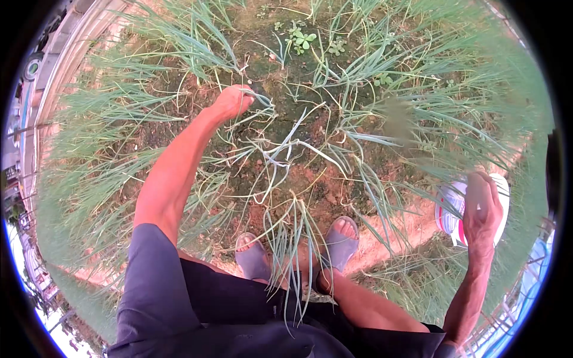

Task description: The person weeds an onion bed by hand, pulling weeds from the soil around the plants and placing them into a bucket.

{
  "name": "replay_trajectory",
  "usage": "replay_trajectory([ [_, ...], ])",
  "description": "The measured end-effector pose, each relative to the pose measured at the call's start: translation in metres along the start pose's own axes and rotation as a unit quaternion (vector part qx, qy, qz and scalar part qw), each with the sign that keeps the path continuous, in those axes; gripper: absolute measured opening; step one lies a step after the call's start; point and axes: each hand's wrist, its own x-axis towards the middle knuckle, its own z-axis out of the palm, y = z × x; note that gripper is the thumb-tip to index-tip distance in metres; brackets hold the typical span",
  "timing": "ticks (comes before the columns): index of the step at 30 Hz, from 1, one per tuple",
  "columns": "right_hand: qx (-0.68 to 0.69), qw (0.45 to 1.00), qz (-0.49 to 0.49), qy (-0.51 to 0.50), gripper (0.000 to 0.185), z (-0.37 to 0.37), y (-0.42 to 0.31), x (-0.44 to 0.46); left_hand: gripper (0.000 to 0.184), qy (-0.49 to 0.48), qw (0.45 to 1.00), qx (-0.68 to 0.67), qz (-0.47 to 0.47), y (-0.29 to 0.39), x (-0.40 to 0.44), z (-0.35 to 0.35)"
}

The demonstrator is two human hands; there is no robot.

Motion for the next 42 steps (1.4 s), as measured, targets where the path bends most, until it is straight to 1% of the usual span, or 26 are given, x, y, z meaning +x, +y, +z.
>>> replay_trajectory([
  [1, 0.002, 1.000, 0.008, -0.012, 0.021, 0.008, -0.007, 0.004, 0.032, 0.027, 0.999, -0.031, 0.003, 0.005, 0.009, 0.015],
  [4, 0.069, 0.996, 0.036, -0.031, 0.019, 0.009, -0.019, 0.023, 0.034, 0.150, 0.987, -0.051, -0.032, 0.024, 0.021, 0.038],
  [6, 0.144, 0.985, 0.094, -0.007, 0.018, -0.003, -0.034, 0.053, 0.038, 0.219, 0.975, -0.023, 0.006, 0.005, 0.042, 0.054],
  [7, 0.162, 0.980, 0.116, 0.023, 0.019, -0.006, -0.043, 0.073, 0.037, 0.250, 0.968, -0.014, 0.031, 0.001, 0.051, 0.059],
  [8, 0.209, 0.973, 0.092, 0.043, 0.021, -0.005, -0.044, 0.094, 0.035, 0.281, 0.958, -0.005, 0.053, -0.005, 0.057, 0.065],
  [10, 0.125, 0.991, -0.043, -0.016, 0.015, -0.001, -0.043, 0.140, 0.034, 0.307, 0.950, -0.002, 0.059, -0.007, 0.064, 0.068],
  [13, -0.064, 0.980, -0.151, -0.117, 0.009, 0.052, -0.022, 0.197, 0.035, 0.351, 0.935, -0.002, 0.043, -0.001, 0.061, 0.081],
  [14, -0.135, 0.966, -0.143, -0.167, 0.006, 0.078, -0.004, 0.214, 0.035, 0.364, 0.930, 0.014, 0.045, 0.001, 0.063, 0.082],
  [15, -0.206, 0.945, -0.133, -0.217, 0.008, 0.103, 0.013, 0.229, 0.035, 0.362, 0.931, 0.014, 0.038, 0.001, 0.066, 0.080],
  [17, -0.251, 0.911, -0.106, -0.309, 0.011, 0.132, 0.032, 0.257, 0.036, 0.351, 0.936, 0.013, 0.019, 0.003, 0.062, 0.081],
  [19, -0.225, 0.889, -0.254, -0.307, 0.014, 0.175, 0.083, 0.269, 0.035, 0.348, 0.937, 0.005, 0.018, 0.007, 0.063, 0.079],
  [21, -0.170, 0.894, -0.280, -0.306, 0.015, 0.241, 0.143, 0.280, 0.035, 0.357, 0.934, 0.005, 0.026, 0.001, 0.064, 0.081],
  [23, -0.156, 0.888, -0.245, -0.358, 0.016, 0.247, 0.137, 0.281, 0.034, 0.366, 0.930, 0.015, 0.024, -0.001, 0.065, 0.083],
  [24, -0.168, 0.876, -0.199, -0.406, 0.018, 0.238, 0.116, 0.279, 0.034, 0.371, 0.928, 0.021, 0.023, -0.001, 0.065, 0.083],
  [25, -0.036, 0.898, 0.013, -0.438, 0.030, 0.262, 0.127, 0.275, 0.034, 0.363, 0.932, 0.015, 0.017, 0.001, 0.065, 0.081],
  [26, -0.097, 0.908, -0.005, -0.407, 0.046, 0.273, 0.143, 0.266, 0.033, 0.358, 0.933, 0.011, 0.009, 0.002, 0.064, 0.078],
  [28, -0.097, 0.918, 0.043, -0.381, 0.051, 0.269, 0.107, 0.261, 0.033, 0.349, 0.937, 0.004, -0.002, 0.006, 0.064, 0.077],
  [30, -0.015, 0.949, 0.031, -0.315, 0.046, 0.293, 0.112, 0.251, 0.031, 0.365, 0.931, 0.016, 0.008, 0.003, 0.068, 0.081],
  [31, -0.047, 0.947, 0.017, -0.316, 0.041, 0.303, 0.114, 0.250, 0.030, 0.371, 0.928, 0.025, 0.014, 0.002, 0.067, 0.081],
  [32, 0.010, 0.965, 0.044, -0.257, 0.036, 0.323, 0.121, 0.241, 0.030, 0.370, 0.929, 0.021, 0.015, 0.002, 0.066, 0.082],
  [33, 0.049, 0.966, 0.081, -0.242, 0.034, 0.362, 0.150, 0.229, 0.030, 0.370, 0.929, 0.017, 0.017, 0.003, 0.067, 0.080],
  [35, -0.057, 0.968, 0.033, -0.241, 0.030, 0.384, 0.166, 0.221, 0.030, 0.364, 0.931, 0.016, 0.016, 0.004, 0.067, 0.080],
  [37, -0.050, 0.977, 0.050, -0.202, 0.029, 0.380, 0.158, 0.216, 0.029, 0.357, 0.934, 0.025, 0.014, 0.004, 0.067, 0.079],
  [39, 0.005, 0.969, 0.126, -0.214, 0.024, 0.367, 0.143, 0.215, 0.029, 0.356, 0.934, 0.035, 0.014, 0.003, 0.067, 0.079],
  [41, 0.081, 0.970, 0.114, -0.199, 0.022, 0.392, 0.156, 0.210, 0.029, 0.360, 0.932, 0.040, 0.015, 0.002, 0.068, 0.081],
  [42, 0.033, 0.977, 0.092, -0.190, 0.020, 0.374, 0.140, 0.212, 0.030, 0.359, 0.932, 0.040, 0.015, 0.001, 0.069, 0.082],
])
